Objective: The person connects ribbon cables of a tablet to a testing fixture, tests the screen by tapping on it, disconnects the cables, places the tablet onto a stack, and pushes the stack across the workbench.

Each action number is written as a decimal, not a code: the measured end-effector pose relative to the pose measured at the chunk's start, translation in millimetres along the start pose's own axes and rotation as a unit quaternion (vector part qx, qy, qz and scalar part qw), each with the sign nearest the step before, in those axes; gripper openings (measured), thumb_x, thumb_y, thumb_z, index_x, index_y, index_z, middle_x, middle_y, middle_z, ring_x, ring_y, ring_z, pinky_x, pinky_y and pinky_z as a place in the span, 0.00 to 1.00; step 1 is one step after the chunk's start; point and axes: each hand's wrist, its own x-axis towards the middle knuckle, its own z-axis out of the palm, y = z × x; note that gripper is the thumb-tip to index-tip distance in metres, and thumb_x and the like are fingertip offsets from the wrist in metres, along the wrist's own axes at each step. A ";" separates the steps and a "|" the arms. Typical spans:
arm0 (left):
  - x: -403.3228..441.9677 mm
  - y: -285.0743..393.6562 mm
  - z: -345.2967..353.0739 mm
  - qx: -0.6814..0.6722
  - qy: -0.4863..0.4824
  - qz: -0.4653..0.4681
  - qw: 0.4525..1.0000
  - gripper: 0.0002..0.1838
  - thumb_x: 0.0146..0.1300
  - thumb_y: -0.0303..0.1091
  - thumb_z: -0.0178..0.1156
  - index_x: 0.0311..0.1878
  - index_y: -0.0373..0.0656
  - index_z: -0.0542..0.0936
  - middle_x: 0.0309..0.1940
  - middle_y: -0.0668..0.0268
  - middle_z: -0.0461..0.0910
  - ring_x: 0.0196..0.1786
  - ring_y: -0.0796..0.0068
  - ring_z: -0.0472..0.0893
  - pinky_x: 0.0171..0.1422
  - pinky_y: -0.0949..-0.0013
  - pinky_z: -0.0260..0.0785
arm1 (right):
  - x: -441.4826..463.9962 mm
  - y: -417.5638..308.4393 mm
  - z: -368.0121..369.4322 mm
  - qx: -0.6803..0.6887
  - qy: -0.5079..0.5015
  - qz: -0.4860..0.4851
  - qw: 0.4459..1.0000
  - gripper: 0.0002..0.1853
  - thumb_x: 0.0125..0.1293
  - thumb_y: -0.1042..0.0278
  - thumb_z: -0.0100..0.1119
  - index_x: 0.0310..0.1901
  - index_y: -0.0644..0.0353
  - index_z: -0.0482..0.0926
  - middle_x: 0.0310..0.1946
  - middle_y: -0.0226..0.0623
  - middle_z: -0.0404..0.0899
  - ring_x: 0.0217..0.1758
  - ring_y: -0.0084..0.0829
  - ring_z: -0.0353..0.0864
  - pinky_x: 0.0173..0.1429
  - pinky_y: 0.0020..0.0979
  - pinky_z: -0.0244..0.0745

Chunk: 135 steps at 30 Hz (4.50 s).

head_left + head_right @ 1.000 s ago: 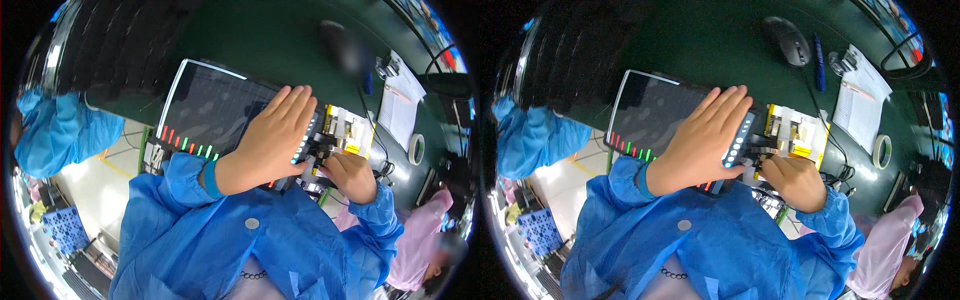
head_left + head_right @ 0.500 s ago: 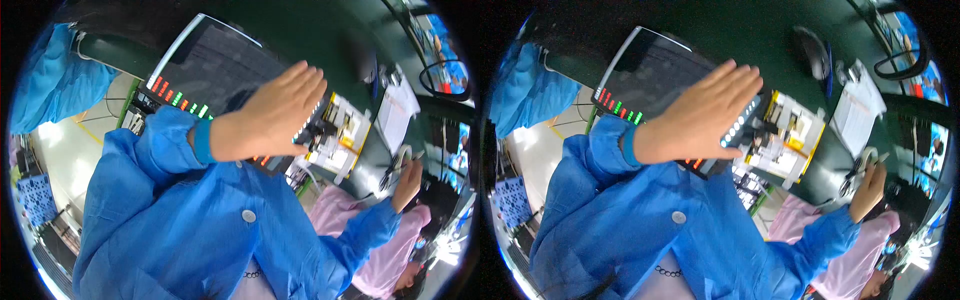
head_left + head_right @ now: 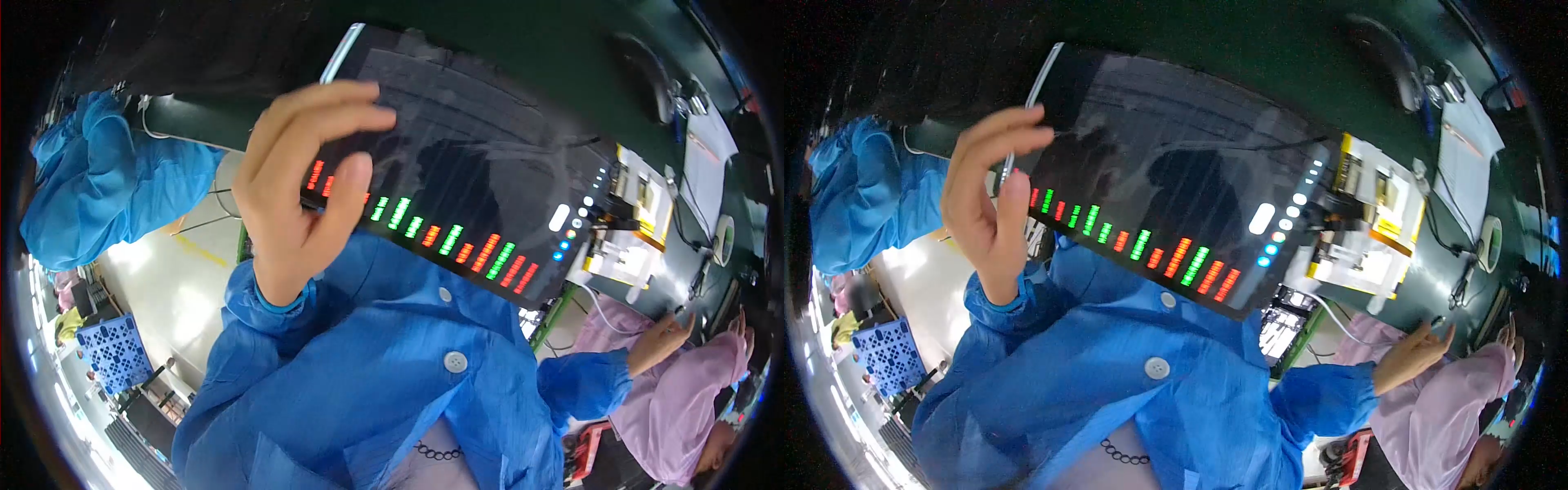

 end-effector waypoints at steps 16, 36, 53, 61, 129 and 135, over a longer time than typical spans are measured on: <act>-10.9 -19.9 -16.7 0.007 -0.063 0.168 0.984 0.26 0.64 0.55 0.47 0.38 0.42 0.83 0.44 0.59 0.80 0.46 0.68 0.78 0.53 0.61 0.66 | 0.7 -107.9 -69.1 0.136 0.046 -0.122 0.982 0.13 0.65 0.71 0.54 0.49 0.66 0.77 0.39 0.40 0.81 0.39 0.26 0.78 0.41 0.26 0.72; 10.3 -49.5 6.3 0.070 -0.159 -0.106 0.979 0.46 0.58 0.72 0.39 0.72 0.51 0.52 0.72 0.58 0.50 0.75 0.56 0.47 0.76 0.51 0.37 | 20.5 -186.3 -24.1 0.291 -0.263 -0.423 0.817 0.10 0.49 0.71 0.63 0.32 0.62 0.73 0.18 0.30 0.67 0.20 0.26 0.74 0.21 0.28 0.68; 26.1 -22.9 2.6 -0.040 -0.177 -0.160 0.970 0.52 0.58 0.64 0.52 0.73 0.40 0.41 0.72 0.49 0.44 0.74 0.53 0.47 0.76 0.59 0.37 | 33.6 -190.1 -22.1 0.292 -0.284 -0.472 0.782 0.08 0.46 0.73 0.59 0.29 0.59 0.70 0.17 0.30 0.65 0.19 0.26 0.73 0.21 0.29 0.68; 49.3 82.2 91.4 0.038 -0.332 0.033 0.942 0.61 0.34 0.50 0.73 0.70 0.34 0.52 0.69 0.48 0.54 0.72 0.51 0.54 0.75 0.54 0.42 | 42.7 -188.7 -20.5 0.297 -0.291 -0.498 0.761 0.08 0.47 0.72 0.59 0.29 0.58 0.71 0.17 0.29 0.66 0.20 0.27 0.74 0.21 0.29 0.69; 82.6 112.8 82.5 0.033 -0.295 0.194 0.935 0.20 0.39 0.38 0.69 0.40 0.47 0.80 0.39 0.66 0.75 0.45 0.63 0.75 0.60 0.54 0.64 | 110.5 -204.8 27.8 0.430 -0.305 -0.518 0.674 0.09 0.44 0.83 0.53 0.29 0.58 0.74 0.36 0.37 0.70 0.43 0.41 0.69 0.45 0.36 0.63; 86.6 105.2 136.0 0.122 -0.251 0.362 0.889 0.15 0.44 0.29 0.62 0.39 0.45 0.78 0.38 0.66 0.73 0.46 0.66 0.73 0.66 0.56 0.59 | 97.3 -158.6 -8.5 0.365 -0.265 -0.423 0.785 0.11 0.46 0.84 0.52 0.31 0.58 0.76 0.34 0.38 0.71 0.40 0.42 0.70 0.44 0.37 0.64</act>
